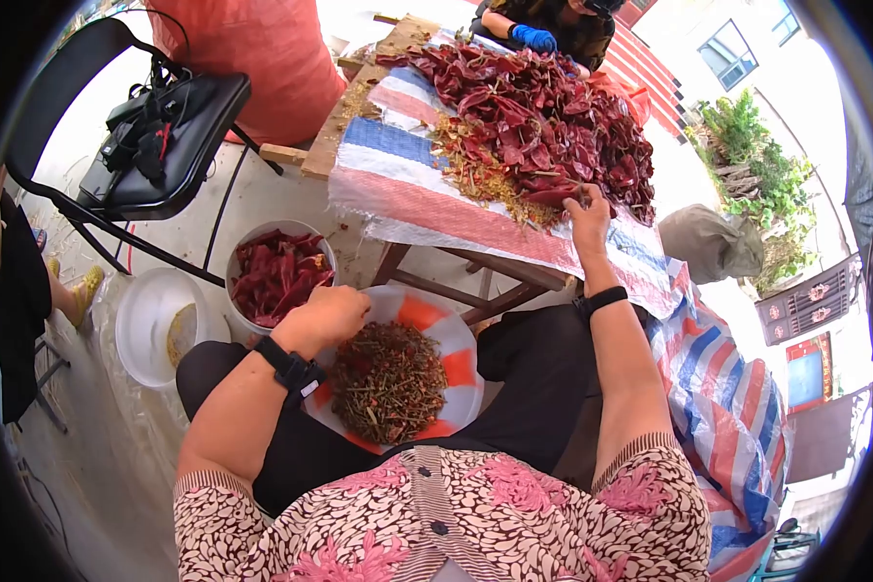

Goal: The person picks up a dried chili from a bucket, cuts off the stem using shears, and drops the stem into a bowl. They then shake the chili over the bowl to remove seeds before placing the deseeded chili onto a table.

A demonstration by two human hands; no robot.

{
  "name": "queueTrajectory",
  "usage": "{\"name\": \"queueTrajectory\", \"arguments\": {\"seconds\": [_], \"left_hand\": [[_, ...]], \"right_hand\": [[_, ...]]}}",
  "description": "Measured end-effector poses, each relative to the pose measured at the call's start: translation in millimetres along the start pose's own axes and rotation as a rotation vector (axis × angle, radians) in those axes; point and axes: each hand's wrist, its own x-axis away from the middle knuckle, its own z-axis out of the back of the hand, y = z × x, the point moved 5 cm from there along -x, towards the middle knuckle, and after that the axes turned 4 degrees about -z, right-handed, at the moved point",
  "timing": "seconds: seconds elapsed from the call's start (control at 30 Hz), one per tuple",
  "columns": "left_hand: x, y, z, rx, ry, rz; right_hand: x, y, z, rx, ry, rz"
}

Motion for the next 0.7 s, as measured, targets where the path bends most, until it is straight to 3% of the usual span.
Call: {"name": "queueTrajectory", "arguments": {"seconds": [0.07,0.13,0.23,0.3,0.37,0.47,0.57,0.63,0.7], "left_hand": [[0,6,7,0.037,0.028,0.027],[-7,10,11,0.23,0.123,-0.035],[-13,26,26,0.692,0.198,-0.107],[-13,38,37,0.994,0.205,-0.161],[-12,47,44,1.231,0.195,-0.236],[-12,55,44,1.416,0.127,-0.273],[-13,51,35,1.393,0.072,-0.291],[-12,49,31,1.384,0.072,-0.284],[-9,50,34,1.406,0.105,-0.281]], "right_hand": [[0,-8,14,-0.065,0.072,0.129],[6,-23,24,-0.242,0.108,0.098],[53,-95,31,-0.488,-0.136,0.027],[88,-131,25,-0.356,-0.191,0.357],[131,-168,22,-0.218,-0.257,0.466],[176,-189,5,-0.223,-0.363,0.428],[197,-197,-4,-0.211,-0.419,0.451],[201,-189,-9,-0.482,-0.484,0.182],[209,-187,-8,-0.991,-0.521,-0.23]]}}
